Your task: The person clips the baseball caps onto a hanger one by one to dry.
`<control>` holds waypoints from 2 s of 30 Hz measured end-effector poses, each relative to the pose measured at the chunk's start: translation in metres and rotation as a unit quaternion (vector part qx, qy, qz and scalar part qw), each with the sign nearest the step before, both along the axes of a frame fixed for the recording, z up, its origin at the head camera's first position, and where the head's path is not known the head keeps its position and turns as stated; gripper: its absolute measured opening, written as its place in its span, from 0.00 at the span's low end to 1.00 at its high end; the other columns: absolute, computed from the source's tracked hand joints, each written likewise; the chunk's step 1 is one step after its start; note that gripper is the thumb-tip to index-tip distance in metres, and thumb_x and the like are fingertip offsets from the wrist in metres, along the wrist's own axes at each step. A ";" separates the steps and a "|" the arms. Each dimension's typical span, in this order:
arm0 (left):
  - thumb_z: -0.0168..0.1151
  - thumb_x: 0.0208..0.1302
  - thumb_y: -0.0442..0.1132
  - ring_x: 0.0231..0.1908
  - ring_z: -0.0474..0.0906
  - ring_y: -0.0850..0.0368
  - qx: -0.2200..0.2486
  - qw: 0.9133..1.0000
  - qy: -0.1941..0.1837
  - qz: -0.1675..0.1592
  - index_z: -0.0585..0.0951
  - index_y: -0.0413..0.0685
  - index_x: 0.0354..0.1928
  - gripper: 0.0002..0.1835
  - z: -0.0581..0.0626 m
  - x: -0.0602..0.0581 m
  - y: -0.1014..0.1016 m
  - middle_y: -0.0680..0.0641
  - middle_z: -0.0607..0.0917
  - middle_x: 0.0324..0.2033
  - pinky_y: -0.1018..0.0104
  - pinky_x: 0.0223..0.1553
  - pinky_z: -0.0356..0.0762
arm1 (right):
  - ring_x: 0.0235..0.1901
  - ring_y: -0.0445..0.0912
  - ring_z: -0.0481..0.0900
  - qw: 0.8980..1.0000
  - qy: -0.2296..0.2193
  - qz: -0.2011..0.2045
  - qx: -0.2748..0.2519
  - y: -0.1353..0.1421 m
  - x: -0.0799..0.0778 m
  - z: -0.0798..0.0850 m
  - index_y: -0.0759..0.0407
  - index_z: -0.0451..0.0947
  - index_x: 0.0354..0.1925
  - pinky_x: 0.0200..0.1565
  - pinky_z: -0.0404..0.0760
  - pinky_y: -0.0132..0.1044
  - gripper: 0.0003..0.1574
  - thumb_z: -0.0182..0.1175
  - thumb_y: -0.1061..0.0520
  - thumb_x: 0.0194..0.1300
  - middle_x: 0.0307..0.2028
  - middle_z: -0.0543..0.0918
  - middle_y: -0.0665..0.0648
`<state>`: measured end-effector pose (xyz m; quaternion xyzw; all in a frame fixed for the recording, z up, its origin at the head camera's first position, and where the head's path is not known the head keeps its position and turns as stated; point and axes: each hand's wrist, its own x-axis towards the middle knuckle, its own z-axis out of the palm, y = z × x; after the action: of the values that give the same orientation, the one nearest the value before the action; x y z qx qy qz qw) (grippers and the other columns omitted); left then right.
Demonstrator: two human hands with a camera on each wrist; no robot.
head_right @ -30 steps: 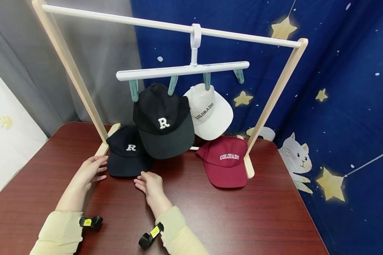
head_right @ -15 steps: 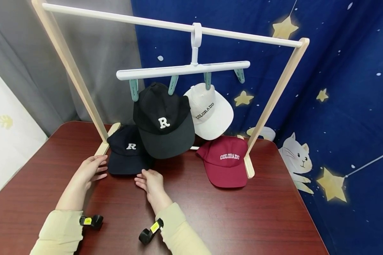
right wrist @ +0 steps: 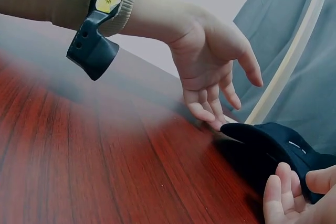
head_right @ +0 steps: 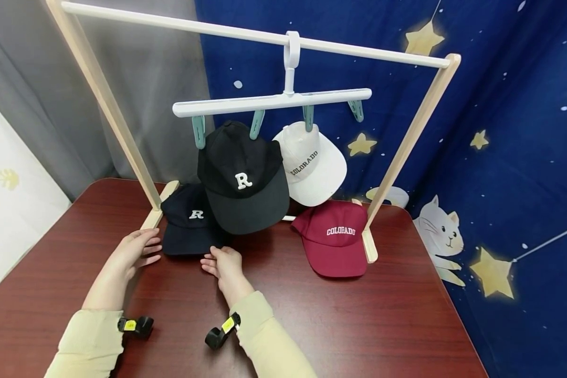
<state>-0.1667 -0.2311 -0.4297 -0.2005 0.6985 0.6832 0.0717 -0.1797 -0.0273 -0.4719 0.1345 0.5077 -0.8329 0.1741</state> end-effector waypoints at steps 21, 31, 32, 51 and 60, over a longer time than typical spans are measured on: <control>0.47 0.72 0.50 0.40 0.73 0.60 -0.001 1.000 -0.003 -0.015 0.51 0.31 0.71 0.37 -0.004 0.003 -0.009 0.32 0.64 0.61 0.68 0.40 0.78 | 0.16 0.38 0.74 1.000 0.019 0.011 0.022 0.001 0.005 -0.002 0.53 0.63 0.21 0.22 0.76 0.28 0.21 0.57 0.70 0.63 0.21 0.80 0.57; 0.49 0.72 0.45 0.31 0.75 0.67 -0.013 1.000 0.014 -0.002 0.56 0.27 0.67 0.33 -0.005 0.006 -0.012 0.40 0.74 0.49 0.72 0.36 0.78 | 0.15 0.37 0.74 0.999 0.033 0.013 0.024 0.000 0.009 -0.003 0.53 0.64 0.19 0.21 0.75 0.27 0.22 0.57 0.71 0.62 0.19 0.80 0.56; 0.49 0.72 0.45 0.31 0.75 0.67 -0.018 1.000 0.017 0.000 0.57 0.27 0.67 0.32 -0.006 0.006 -0.013 0.43 0.75 0.47 0.72 0.35 0.78 | 0.15 0.37 0.73 0.999 0.035 0.013 0.024 0.000 0.010 -0.003 0.54 0.64 0.18 0.21 0.75 0.27 0.22 0.57 0.72 0.62 0.19 0.80 0.56; 0.57 0.69 0.45 0.24 0.71 0.67 -0.041 0.999 0.028 0.012 0.67 0.31 0.61 0.28 -0.010 0.012 -0.021 0.54 0.71 0.36 0.75 0.27 0.74 | 0.15 0.38 0.74 0.997 0.061 0.034 0.036 -0.002 0.018 -0.003 0.56 0.66 0.20 0.21 0.76 0.28 0.18 0.58 0.72 0.61 0.19 0.79 0.55; 0.57 0.69 0.44 0.23 0.73 0.67 -0.025 1.000 0.018 0.001 0.66 0.34 0.55 0.23 -0.014 0.014 -0.029 0.57 0.74 0.27 0.74 0.30 0.77 | 0.14 0.37 0.74 0.995 0.084 0.029 0.050 -0.001 0.019 -0.001 0.71 0.72 0.46 0.21 0.76 0.27 0.14 0.58 0.73 0.60 0.19 0.78 0.54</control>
<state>-0.1525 -0.2598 -0.4436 -0.1911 0.7165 0.6688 0.0535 -0.1602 -0.0284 -0.4730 0.0576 0.5657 -0.8093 0.1476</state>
